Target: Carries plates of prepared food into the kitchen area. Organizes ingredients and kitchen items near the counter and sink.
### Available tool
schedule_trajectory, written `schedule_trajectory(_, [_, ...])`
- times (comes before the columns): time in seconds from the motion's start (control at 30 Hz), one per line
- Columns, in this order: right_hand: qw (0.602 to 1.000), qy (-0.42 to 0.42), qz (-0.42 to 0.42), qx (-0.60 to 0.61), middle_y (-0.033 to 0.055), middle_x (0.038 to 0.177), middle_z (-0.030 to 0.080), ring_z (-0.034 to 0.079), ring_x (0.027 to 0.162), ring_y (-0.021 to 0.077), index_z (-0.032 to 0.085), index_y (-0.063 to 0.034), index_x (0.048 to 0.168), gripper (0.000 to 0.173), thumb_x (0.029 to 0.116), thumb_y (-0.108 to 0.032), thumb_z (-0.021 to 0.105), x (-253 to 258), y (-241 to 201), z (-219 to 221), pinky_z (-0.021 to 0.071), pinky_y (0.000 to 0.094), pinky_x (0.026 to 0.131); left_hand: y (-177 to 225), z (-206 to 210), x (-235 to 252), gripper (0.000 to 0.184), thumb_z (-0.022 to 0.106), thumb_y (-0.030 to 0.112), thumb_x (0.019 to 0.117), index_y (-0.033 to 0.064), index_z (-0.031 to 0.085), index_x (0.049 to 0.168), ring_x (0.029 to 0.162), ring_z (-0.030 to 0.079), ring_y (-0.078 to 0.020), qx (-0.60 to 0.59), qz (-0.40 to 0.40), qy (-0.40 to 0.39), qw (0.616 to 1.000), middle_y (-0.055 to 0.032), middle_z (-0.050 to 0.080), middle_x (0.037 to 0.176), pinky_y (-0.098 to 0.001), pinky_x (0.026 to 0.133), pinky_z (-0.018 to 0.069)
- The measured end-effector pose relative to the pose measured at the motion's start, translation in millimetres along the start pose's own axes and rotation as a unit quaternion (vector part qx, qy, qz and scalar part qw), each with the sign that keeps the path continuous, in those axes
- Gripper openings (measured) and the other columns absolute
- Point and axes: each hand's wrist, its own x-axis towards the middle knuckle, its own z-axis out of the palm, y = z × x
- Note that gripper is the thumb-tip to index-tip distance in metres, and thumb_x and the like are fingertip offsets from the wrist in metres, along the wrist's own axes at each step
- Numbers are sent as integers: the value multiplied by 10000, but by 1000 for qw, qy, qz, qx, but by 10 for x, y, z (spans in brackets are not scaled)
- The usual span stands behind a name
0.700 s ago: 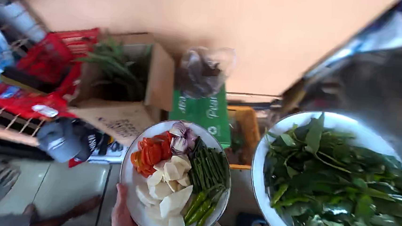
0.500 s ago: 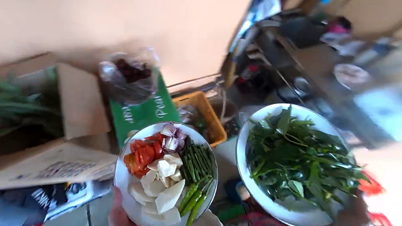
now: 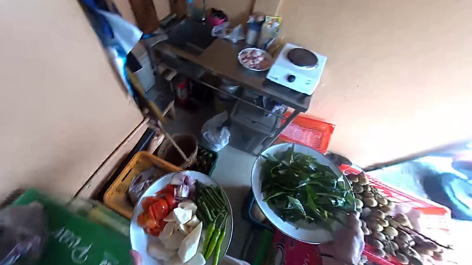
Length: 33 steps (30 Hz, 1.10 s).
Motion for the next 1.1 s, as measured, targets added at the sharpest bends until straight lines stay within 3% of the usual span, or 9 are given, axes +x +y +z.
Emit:
schedule_trajectory(0.1, [999,42,-5,-28,21,1155,643,644,1033,77,524,-75,1373,428,1124,-367,334,282,188,377,565,327,900,81,499,565,524,153,497,1106,202,451,1420,1130,668,-64,32,-26,61,997,52,684,1227,-349,919,606])
schedule_trajectory(0.27, [998,65,10,8,69,1236,648,641,1104,109,519,-58,1412,488,1130,-384,290,843,433,1064,555,351,946,-42,896,1744,552,242,471,1110,155,304,1558,1345,547,-222,13,-4,-43,999,-97,528,1479,-484,1073,505])
schedule_trajectory(0.33, [997,75,15,31,56,1208,655,654,1077,107,518,-69,1400,467,1132,-378,292,994,492,1267,567,345,922,9,1079,2065,502,163,424,1124,180,268,1550,1300,535,-55,80,11,-20,996,25,512,1434,-333,1052,511])
schedule_trajectory(0.37, [997,73,13,35,49,1229,648,646,1097,104,501,-76,1421,462,1132,-370,293,1072,506,1362,561,345,939,-3,1180,2232,490,172,442,1120,208,313,1526,1257,562,-22,83,4,-25,996,70,551,1391,-313,1024,532])
schedule_trajectory(0.4, [997,68,10,35,44,1263,639,634,1129,103,475,-87,1451,462,1132,-368,296,1170,530,1459,555,350,963,-45,1339,2387,501,209,495,1105,220,415,1469,1196,632,-69,59,-17,-27,998,58,637,1323,-367,972,579])
schedule_trajectory(0.5, [998,51,18,17,52,1341,609,609,1209,133,419,-96,1493,483,1126,-389,307,1527,726,1733,542,389,1016,-192,1802,2807,594,234,587,1069,178,503,1405,1128,694,-201,0,-46,-28,999,-49,703,1240,-468,907,611])
schedule_trajectory(0.77, [998,30,52,-21,-4,1250,603,601,1130,57,442,-109,1453,456,1131,-393,288,2569,801,3039,532,313,970,-817,2738,4073,621,153,559,1085,180,454,1474,1207,652,-229,-75,-38,33,996,-80,654,1333,-492,966,576])
schedule_trajectory(0.93, [995,-57,76,-9,-77,926,657,659,863,15,551,-126,1214,397,1132,-397,272,3648,770,3908,585,264,779,-1290,3517,5022,630,139,552,1088,167,446,1481,1203,650,-241,-86,1,61,994,-98,647,1337,-500,965,571])
schedule_trajectory(1.1, [987,-131,92,-7,-60,1067,688,671,996,29,533,-125,1319,422,1127,-395,271,4437,614,4585,589,280,871,-1636,4195,5974,649,132,560,1084,146,449,1472,1204,640,-264,-113,43,44,992,-124,640,1334,-510,982,554])
